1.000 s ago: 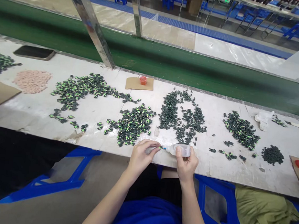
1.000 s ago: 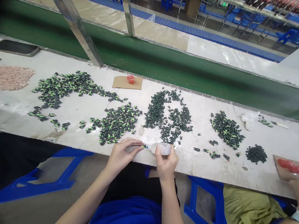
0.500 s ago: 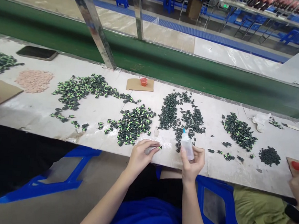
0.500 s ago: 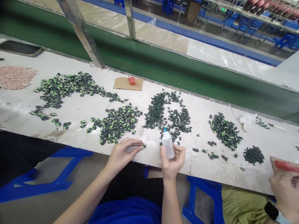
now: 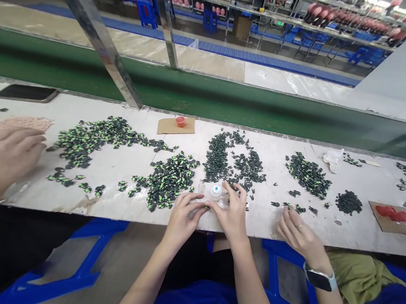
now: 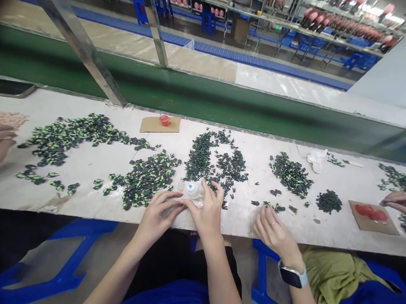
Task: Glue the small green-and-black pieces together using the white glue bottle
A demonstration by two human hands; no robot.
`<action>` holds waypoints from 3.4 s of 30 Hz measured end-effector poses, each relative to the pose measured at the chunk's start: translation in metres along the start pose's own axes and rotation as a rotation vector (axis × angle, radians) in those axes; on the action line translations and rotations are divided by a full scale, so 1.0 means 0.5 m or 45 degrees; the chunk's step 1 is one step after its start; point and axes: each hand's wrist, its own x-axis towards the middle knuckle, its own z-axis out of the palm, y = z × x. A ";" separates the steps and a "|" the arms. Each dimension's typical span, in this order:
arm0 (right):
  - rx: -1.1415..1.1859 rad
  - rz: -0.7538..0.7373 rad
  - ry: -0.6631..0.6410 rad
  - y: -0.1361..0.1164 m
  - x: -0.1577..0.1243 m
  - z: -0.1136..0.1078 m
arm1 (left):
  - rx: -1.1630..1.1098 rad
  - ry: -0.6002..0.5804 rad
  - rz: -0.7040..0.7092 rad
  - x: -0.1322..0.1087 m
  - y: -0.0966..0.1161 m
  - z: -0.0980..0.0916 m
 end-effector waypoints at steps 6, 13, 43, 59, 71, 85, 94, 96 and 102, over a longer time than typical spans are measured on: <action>-0.327 0.046 0.144 0.051 0.001 -0.099 | -0.060 0.000 -0.023 0.001 0.003 -0.002; -0.453 0.168 0.070 0.072 0.015 -0.076 | -0.081 -0.020 -0.054 0.002 0.007 -0.003; 0.449 0.364 -0.096 -0.088 -0.034 -0.075 | -0.405 0.063 -0.322 -0.018 0.086 -0.022; 0.732 0.627 -0.180 -0.081 -0.053 -0.061 | -0.313 0.079 -0.058 -0.003 0.104 -0.034; 0.767 0.312 -0.103 -0.059 -0.053 -0.058 | -0.445 -0.046 -0.077 0.015 0.107 -0.049; 0.628 0.022 -0.225 -0.032 -0.046 -0.076 | -0.577 -0.138 -0.302 0.019 0.127 -0.059; 0.612 0.075 -0.309 -0.033 -0.031 -0.088 | -0.407 -0.213 -0.058 0.025 0.130 -0.070; 0.631 0.119 -0.280 -0.034 -0.036 -0.082 | -0.385 -0.199 -0.038 0.023 0.132 -0.068; 0.722 0.285 -0.216 -0.033 -0.049 -0.063 | -0.306 -0.129 -0.006 0.013 0.133 -0.055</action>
